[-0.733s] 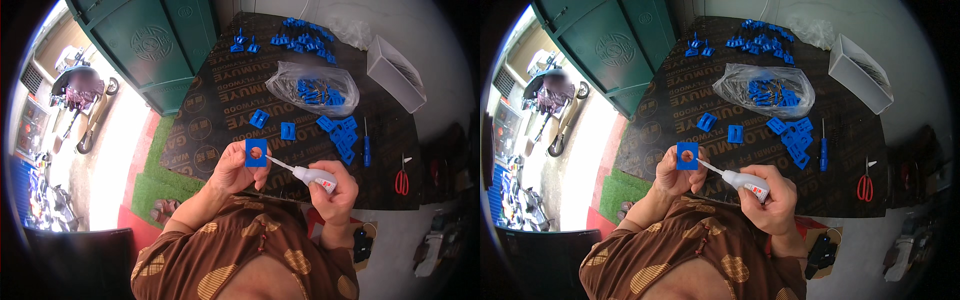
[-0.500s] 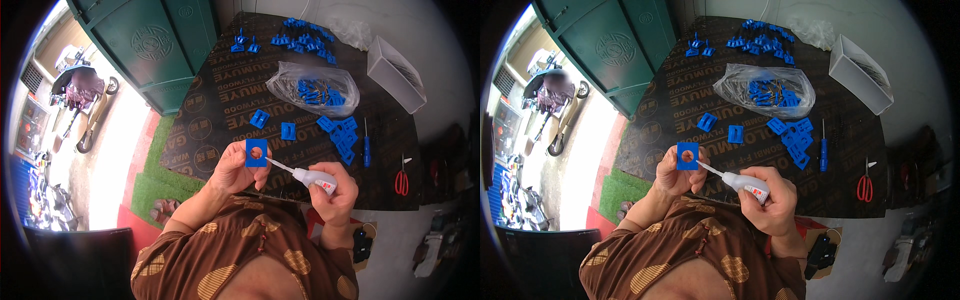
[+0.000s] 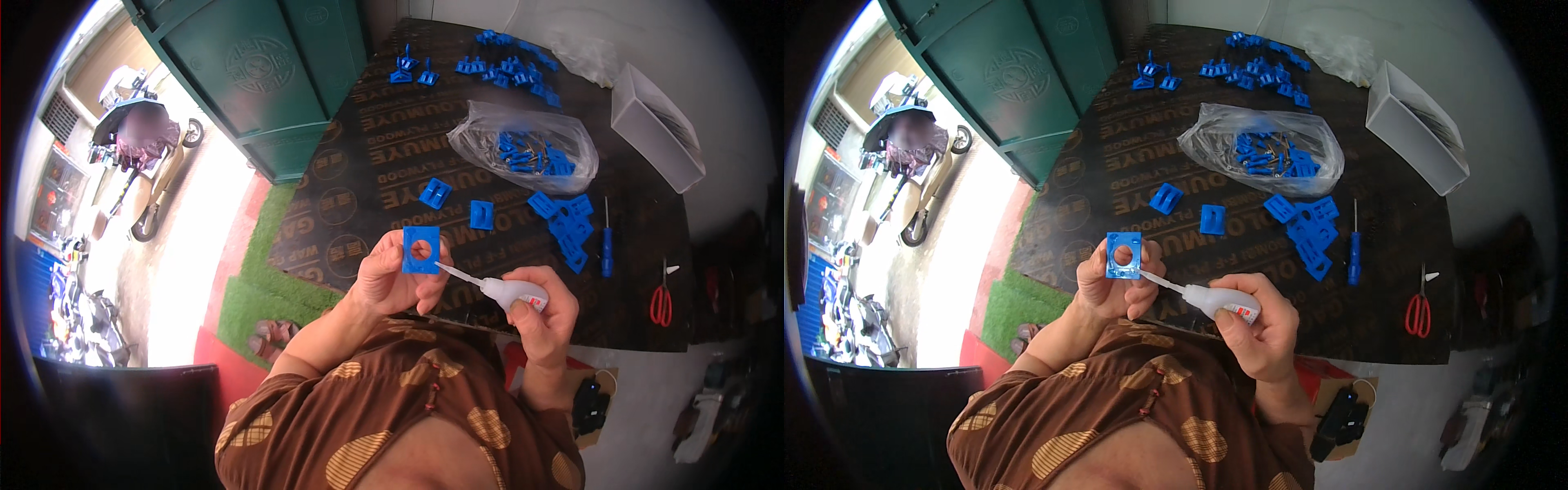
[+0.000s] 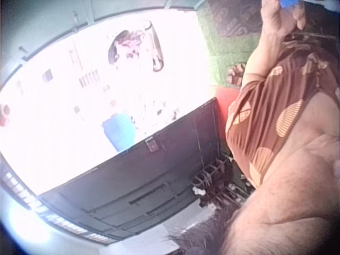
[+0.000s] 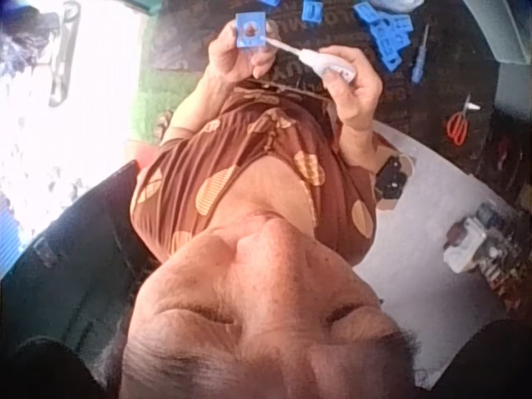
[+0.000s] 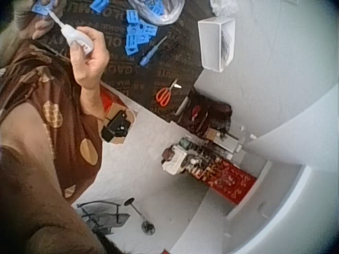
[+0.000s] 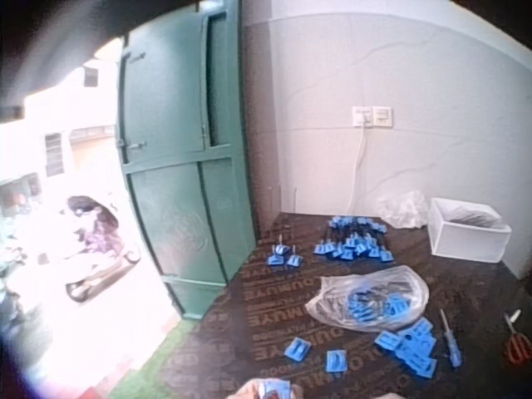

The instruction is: The person applies glue from a glue bottle to small blue plastic components and assembles them by hand.

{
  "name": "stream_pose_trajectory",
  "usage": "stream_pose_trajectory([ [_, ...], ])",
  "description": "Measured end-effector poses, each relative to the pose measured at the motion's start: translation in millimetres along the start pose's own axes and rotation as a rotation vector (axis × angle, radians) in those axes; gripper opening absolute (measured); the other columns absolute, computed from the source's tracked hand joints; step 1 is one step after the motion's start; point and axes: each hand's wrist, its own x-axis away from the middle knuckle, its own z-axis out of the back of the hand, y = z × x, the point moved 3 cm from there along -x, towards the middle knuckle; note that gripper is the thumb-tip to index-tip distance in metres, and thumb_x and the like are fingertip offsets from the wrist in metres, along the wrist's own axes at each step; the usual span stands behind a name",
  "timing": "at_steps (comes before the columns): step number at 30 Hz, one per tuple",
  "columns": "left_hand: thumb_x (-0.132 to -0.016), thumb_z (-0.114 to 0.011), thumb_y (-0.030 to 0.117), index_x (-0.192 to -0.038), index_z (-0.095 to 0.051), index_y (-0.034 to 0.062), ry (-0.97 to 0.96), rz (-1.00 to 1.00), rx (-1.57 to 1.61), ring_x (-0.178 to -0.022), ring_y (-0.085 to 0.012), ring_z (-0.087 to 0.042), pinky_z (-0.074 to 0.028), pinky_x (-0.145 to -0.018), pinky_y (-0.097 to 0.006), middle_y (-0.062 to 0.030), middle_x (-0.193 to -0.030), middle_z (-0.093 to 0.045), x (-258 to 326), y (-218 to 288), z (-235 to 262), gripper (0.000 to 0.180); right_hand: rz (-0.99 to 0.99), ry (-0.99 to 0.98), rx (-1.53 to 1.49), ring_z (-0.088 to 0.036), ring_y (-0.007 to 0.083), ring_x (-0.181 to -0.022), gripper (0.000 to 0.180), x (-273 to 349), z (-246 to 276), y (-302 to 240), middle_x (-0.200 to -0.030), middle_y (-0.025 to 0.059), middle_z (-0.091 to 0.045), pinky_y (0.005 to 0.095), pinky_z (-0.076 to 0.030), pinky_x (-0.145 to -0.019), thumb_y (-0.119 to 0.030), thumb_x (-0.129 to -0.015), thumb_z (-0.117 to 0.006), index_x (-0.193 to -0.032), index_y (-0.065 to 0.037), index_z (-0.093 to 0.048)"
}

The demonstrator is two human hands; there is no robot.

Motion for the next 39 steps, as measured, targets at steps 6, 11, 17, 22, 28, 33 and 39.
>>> stream_pose_trajectory([
  [6, -0.084, -0.066, 0.027, -0.110, -0.055, -0.0115, -0.117, 0.024, 0.048, -0.065, -0.0224, -0.054, -0.051, -0.046, -0.035, -0.0180, -0.094, -0.054, -2.2, 1.0, -1.3, 0.048, -0.047, -0.041, -0.377, -0.056, 0.0091, -0.066, 0.034, 0.3, -5.7, 27.2, -0.080, 0.0072, -0.062, 0.0216, -0.046, -0.058, -0.019, -0.086, -0.067, -0.108, 0.005, -0.057],
  [11, -0.082, -0.067, 0.028, -0.107, -0.052, -0.0086, -0.073, 0.048, 0.028, -0.063, -0.0200, -0.050, -0.051, -0.043, -0.032, -0.0143, -0.083, -0.048, -0.2, 0.5, -1.7, 0.047, -0.053, -0.127, -0.634, -0.057, 0.0183, -0.069, 0.038, -0.8, -6.8, 39.7, -0.084, 0.0119, -0.061, 0.0295, -0.048, -0.061, -0.023, -0.087, -0.066, -0.111, 0.004, -0.056],
  [17, -0.081, -0.068, 0.029, -0.106, -0.052, -0.0078, -0.068, 0.065, 0.021, -0.063, -0.0198, -0.050, -0.051, -0.042, -0.032, -0.0137, -0.082, -0.047, -2.7, -2.2, -6.2, 0.048, -0.057, -0.050, -0.863, -0.045, 0.0153, -0.075, 0.042, 0.7, -3.2, 52.8, -0.094, 0.0081, -0.058, 0.0294, -0.036, -0.062, -0.023, -0.086, -0.067, -0.121, -0.002, -0.056],
  [22, -0.081, -0.068, 0.027, -0.112, -0.055, -0.0101, -0.110, 0.080, 0.058, -0.065, -0.0218, -0.052, -0.049, -0.044, -0.033, -0.0137, -0.085, -0.049, -5.1, -5.6, -8.4, 0.050, -0.071, -0.077, -0.851, -0.047, 0.0146, -0.075, 0.041, 3.9, 1.7, 50.4, -0.091, 0.0080, -0.057, 0.0302, -0.039, -0.064, -0.022, -0.087, -0.065, -0.120, -0.001, -0.055],
  [28, -0.081, -0.068, 0.026, -0.112, -0.055, -0.0099, -0.096, 0.110, 0.071, -0.065, -0.0216, -0.052, -0.049, -0.045, -0.033, -0.0131, -0.087, -0.050, -10.2, -15.0, -11.5, 0.049, -0.034, 0.053, -0.666, -0.060, 0.0213, -0.077, 0.041, 9.8, 8.5, 37.2, -0.096, 0.0183, -0.060, 0.0375, -0.051, -0.067, -0.026, -0.089, -0.063, -0.117, 0.002, -0.052],
  [33, -0.082, -0.066, 0.030, -0.107, -0.050, -0.0044, -0.037, 0.156, 0.016, -0.065, -0.0185, -0.048, -0.049, -0.045, -0.030, -0.0109, -0.083, -0.046, -18.1, -22.5, -11.2, 0.045, 0.007, 0.052, -0.798, -0.059, 0.0198, -0.077, 0.036, 10.6, 28.6, 45.6, -0.102, 0.0204, -0.061, 0.0342, -0.049, -0.064, -0.020, -0.088, -0.062, -0.114, 0.003, -0.053],
  [39, -0.081, -0.068, 0.032, -0.111, -0.052, -0.0061, 0.023, 0.144, 0.029, -0.065, -0.0203, -0.049, -0.049, -0.047, -0.033, -0.0123, -0.089, -0.049, -18.1, -17.1, -1.9, 0.051, -0.046, 0.174, -0.580, -0.054, 0.0178, -0.079, 0.030, 10.4, 35.2, 41.6, -0.095, 0.0118, -0.059, 0.0328, -0.045, -0.066, -0.011, -0.086, -0.062, -0.111, 0.004, -0.057],
])
